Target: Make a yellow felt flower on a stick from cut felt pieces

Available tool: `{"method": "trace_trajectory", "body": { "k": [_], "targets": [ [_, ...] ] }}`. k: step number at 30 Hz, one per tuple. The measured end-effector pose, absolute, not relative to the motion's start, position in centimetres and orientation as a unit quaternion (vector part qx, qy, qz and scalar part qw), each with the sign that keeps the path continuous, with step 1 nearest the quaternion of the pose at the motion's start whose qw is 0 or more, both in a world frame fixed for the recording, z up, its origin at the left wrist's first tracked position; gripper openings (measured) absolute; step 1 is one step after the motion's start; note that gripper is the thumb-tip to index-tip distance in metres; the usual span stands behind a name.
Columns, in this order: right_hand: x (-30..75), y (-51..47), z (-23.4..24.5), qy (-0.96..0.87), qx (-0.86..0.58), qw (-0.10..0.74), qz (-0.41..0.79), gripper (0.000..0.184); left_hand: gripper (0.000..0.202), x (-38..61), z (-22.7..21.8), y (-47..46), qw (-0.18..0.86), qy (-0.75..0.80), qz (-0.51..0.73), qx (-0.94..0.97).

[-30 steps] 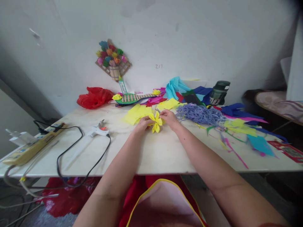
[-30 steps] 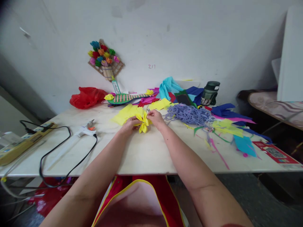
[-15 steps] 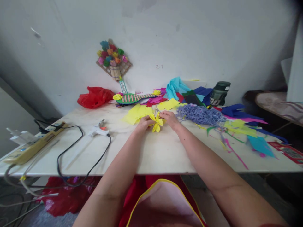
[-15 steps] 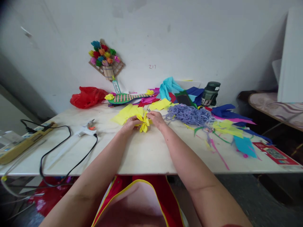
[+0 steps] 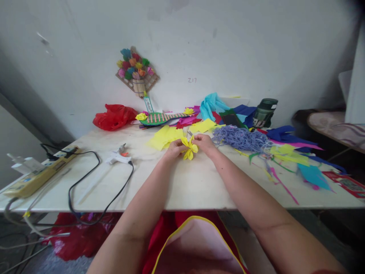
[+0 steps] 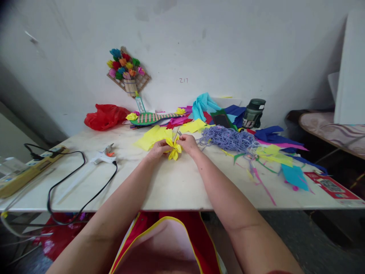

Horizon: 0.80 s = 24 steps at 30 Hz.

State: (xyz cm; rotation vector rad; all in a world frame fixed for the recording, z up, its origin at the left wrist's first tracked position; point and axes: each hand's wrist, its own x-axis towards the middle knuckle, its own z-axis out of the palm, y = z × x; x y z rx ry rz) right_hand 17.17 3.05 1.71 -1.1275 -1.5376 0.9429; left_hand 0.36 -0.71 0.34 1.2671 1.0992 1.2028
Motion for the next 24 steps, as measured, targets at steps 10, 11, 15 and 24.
{"method": "trace_trajectory", "body": {
  "k": [10,11,15,24],
  "targets": [
    [16.62,3.09,1.75,-0.636,-0.464,0.492,0.373,0.01,0.035,0.68,0.88,-1.13,0.456,0.492,0.489,0.558],
    [16.6,3.03,1.78,-0.637,-0.463,0.49,0.375,0.009,0.033,0.69,0.89,-1.11,0.45,0.497,0.488,0.558],
    [16.62,2.77,1.97,-0.635,-0.458,0.488,0.386,0.008,0.025,0.7,0.83,-0.89,0.44,0.501,0.494,0.558],
    [16.54,2.83,1.83,-0.646,-0.442,0.488,0.386,0.012,0.018,0.87,0.51,-0.48,0.437,0.488,0.518,0.55]
  ]
}}
